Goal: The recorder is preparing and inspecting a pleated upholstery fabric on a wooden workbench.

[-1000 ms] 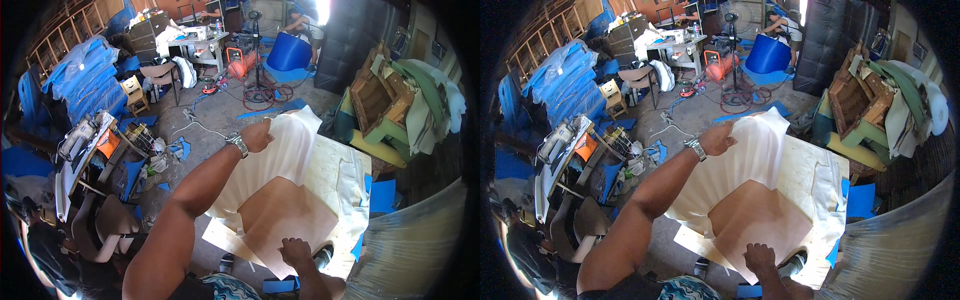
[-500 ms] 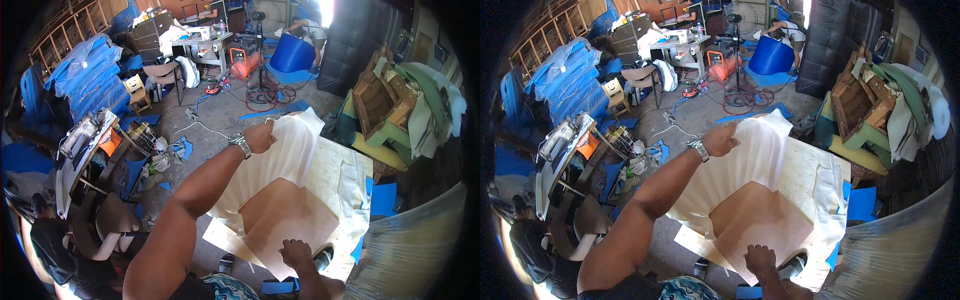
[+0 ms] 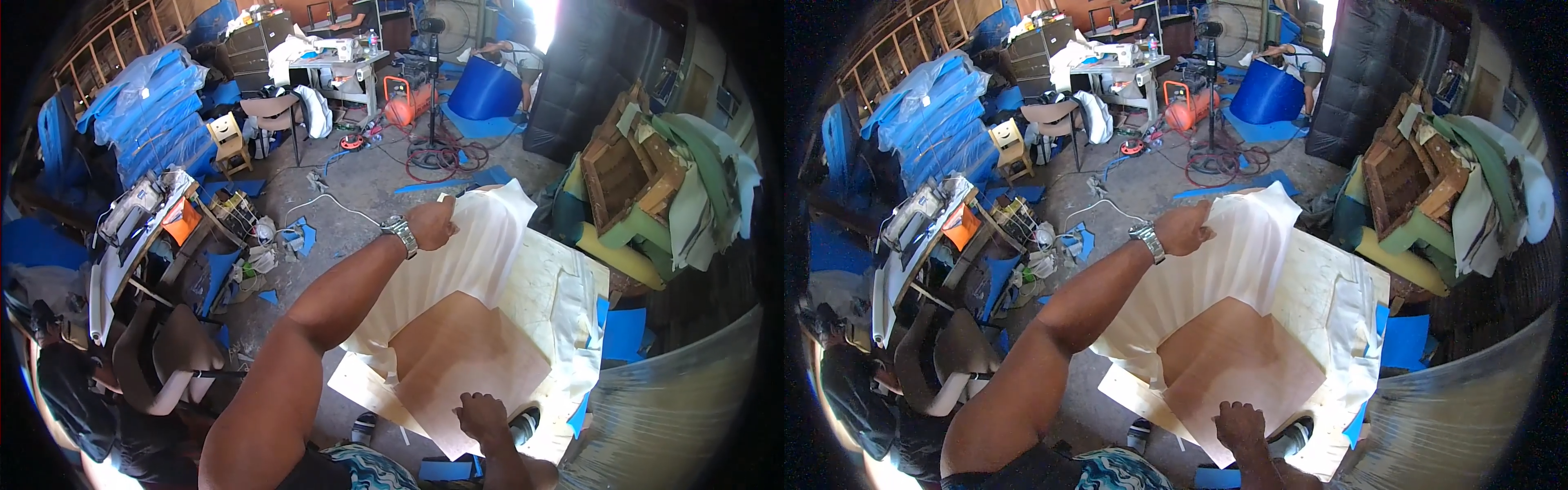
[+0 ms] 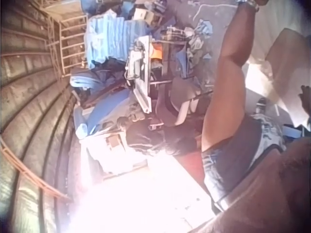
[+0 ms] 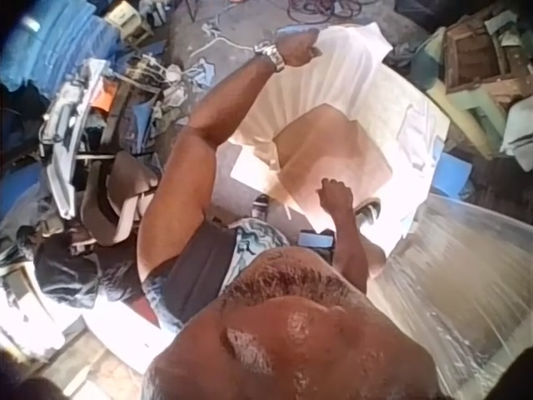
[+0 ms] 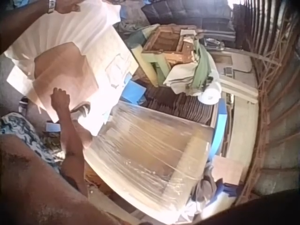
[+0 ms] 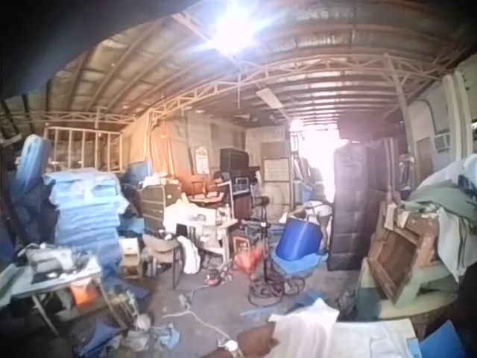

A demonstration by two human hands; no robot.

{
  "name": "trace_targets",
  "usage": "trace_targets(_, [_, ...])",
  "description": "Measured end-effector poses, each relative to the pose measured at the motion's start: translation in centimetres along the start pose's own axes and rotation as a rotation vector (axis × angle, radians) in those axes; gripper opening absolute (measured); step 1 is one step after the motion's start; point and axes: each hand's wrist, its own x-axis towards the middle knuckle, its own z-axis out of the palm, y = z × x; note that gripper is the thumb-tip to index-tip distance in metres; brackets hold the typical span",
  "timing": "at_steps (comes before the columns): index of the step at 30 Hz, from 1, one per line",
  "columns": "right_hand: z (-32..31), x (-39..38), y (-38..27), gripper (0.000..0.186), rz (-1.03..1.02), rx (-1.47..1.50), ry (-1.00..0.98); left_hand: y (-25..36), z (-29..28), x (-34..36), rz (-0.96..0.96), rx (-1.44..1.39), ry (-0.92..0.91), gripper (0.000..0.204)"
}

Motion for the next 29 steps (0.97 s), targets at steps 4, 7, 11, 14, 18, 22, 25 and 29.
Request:
trace_targets(4, [-0.10, -0.02, -0.02, 0.037, -0.009, 0.007, 0.007, 0.06, 0.01, 0.03, -0.041, -0.011, -0.017, 0.042])
trace_targets(7, [-0.08, 0.02, 0.03, 0.035, 0.009, 0.010, -0.010, -0.07, 0.11, 0.12, -0.039, -0.010, -0.016, 0.042])
trace_targets(11, [0.02, 0.11, 0.02, 0.037, -0.008, 0.002, -0.001, -0.26, 0.29, 0.19, -0.041, -0.006, -0.018, 0.043])
trace_targets(14, [-0.22, 0.05, -0.02, 0.036, -0.003, 0.007, -0.009, -0.27, 0.30, 0.15, -0.038, 0.001, -0.019, 0.043])
trace_targets(18, [-0.35, -0.01, -0.09, 0.036, 0.007, 0.001, -0.006, -0.19, 0.16, 0.11, -0.034, -0.005, -0.021, 0.044])
trace_targets(22, [-0.11, 0.04, -0.04, 0.035, -0.002, 0.011, 0.004, 0.01, 0.03, 0.00, -0.040, 0.000, -0.024, 0.044])
trace_targets(25, [0.03, 0.12, 0.07, 0.036, -0.010, 0.010, 0.002, 0.16, -0.04, -0.08, -0.031, 0.007, -0.001, 0.042])
trace_targets(29, [0.17, 0.15, 0.10, 0.036, 0.004, 0.006, -0.010, 0.15, -0.04, -0.05, -0.034, -0.007, -0.008, 0.041])
